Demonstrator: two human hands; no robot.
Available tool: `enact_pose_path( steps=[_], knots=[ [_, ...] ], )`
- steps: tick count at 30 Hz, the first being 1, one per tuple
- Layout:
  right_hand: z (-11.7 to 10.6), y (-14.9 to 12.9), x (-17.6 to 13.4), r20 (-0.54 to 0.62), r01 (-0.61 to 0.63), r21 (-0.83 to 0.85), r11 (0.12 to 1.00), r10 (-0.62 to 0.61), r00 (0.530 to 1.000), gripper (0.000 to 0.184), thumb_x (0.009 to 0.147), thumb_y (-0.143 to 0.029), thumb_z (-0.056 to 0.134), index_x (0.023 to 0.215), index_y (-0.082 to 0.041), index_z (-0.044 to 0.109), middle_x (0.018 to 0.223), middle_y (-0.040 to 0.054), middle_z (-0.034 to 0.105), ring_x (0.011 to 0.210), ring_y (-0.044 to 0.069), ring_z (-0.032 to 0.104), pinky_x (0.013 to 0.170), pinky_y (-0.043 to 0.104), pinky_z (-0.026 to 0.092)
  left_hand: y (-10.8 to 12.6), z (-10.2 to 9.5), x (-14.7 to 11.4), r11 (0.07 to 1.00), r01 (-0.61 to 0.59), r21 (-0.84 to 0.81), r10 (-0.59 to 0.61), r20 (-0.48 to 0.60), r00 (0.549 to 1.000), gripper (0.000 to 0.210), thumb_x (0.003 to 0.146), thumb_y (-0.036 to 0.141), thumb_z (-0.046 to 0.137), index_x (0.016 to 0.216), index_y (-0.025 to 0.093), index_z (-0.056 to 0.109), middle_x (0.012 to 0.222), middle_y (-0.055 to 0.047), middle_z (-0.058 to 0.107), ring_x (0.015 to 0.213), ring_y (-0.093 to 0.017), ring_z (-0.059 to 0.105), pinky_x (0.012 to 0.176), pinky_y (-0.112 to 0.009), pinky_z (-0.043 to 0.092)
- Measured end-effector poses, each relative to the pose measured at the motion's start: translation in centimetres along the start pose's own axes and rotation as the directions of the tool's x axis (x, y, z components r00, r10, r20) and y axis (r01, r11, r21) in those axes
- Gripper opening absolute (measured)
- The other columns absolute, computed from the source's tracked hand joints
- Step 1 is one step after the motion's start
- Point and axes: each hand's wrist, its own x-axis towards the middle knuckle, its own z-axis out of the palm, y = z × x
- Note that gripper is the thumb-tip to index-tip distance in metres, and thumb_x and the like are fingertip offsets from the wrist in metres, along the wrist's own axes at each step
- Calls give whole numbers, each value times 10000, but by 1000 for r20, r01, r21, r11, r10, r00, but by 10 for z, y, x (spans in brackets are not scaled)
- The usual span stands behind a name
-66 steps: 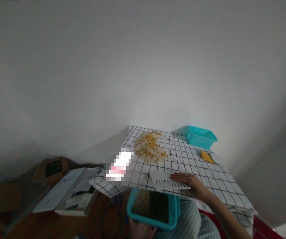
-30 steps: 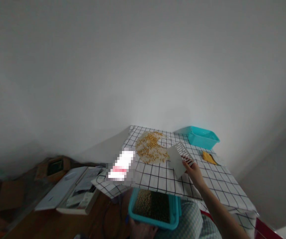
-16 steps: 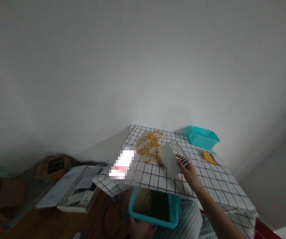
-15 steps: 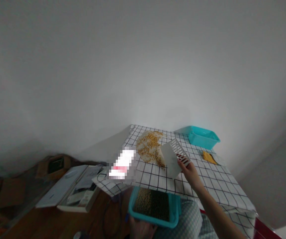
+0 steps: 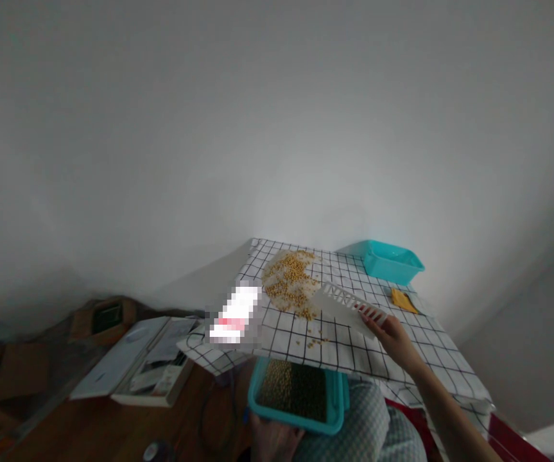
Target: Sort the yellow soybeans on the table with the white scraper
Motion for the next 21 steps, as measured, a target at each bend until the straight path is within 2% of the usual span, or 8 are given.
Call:
enact_pose_path(
  steps=[3, 5, 8, 10, 14, 18, 21],
  knots=[
    [-4, -1, -9, -9, 11, -59, 998, -11, 1000, 322, 846, -415, 469, 678, -176, 602, 504, -30, 480, 470, 116, 420, 442, 223, 296, 0, -3, 1, 1000, -16, -23, 17, 16, 1000, 398, 810, 561, 152, 1025, 517, 483, 1283, 98, 459, 1099, -358, 464, 781, -602, 412],
    [-6, 0, -16, -3, 13, -89, 996, -14, 1000, 321, 845, -414, 470, 681, -175, 608, 510, -24, 496, 480, 125, 439, 454, 228, 314, 1, -5, 2, 1000, -7, -5, 7, -1, 1000, 407, 809, 554, 156, 1047, 495, 481, 1332, 102, 398, 1133, -360, 429, 788, -593, 417],
    [-10, 1, -30, -1, -11, -89, 996, 11, 1000, 299, 844, -409, 470, 782, -171, 641, 604, 4, 580, 586, 174, 529, 528, 252, 396, 2, -6, 2, 1000, 21, -7, -21, -6, 1000, 431, 800, 576, 155, 1050, 476, 492, 1336, 92, 400, 1140, -357, 425, 808, -599, 407],
    [-11, 0, -43, -18, -54, -69, 996, 53, 998, 304, 842, -409, 473, 892, -167, 649, 695, 26, 627, 681, 210, 570, 588, 276, 439, 3, -6, 1, 999, 34, -23, -33, 41, 999, 450, 788, 611, 162, 1051, 466, 498, 1321, 79, 425, 1137, -349, 433, 839, -614, 384],
    [-9, -4, -64, 25, -122, -25, 992, 122, 992, 356, 838, -414, 479, 1052, -170, 627, 807, 42, 668, 711, 221, 596, 581, 273, 470, 2, -3, -1, 999, 26, -35, -22, 88, 996, 393, 777, 599, 252, 1048, 467, 504, 1306, 76, 436, 1177, -361, 388, 869, -625, 361],
    [-2, -14, -72, 51, -125, 23, 992, 124, 991, 371, 849, -408, 469, 1105, -180, 611, 842, 40, 679, 684, 204, 604, 564, 256, 478, 3, -2, 0, 997, 60, -54, -56, 79, 995, 417, 767, 604, 272, 1049, 426, 522, 1313, 40, 422, 1190, -365, 373, 881, -621, 359],
    [4, -25, -70, 64, -117, 53, 992, 113, 991, 368, 854, -399, 469, 1126, -190, 600, 897, 41, 677, 776, 216, 615, 639, 264, 494, 3, -3, 1, 999, 42, -28, -39, 97, 995, 414, 771, 622, 251, 1053, 455, 505, 1307, 62, 436, 1174, -353, 398, 894, -630, 345]
  ],
)
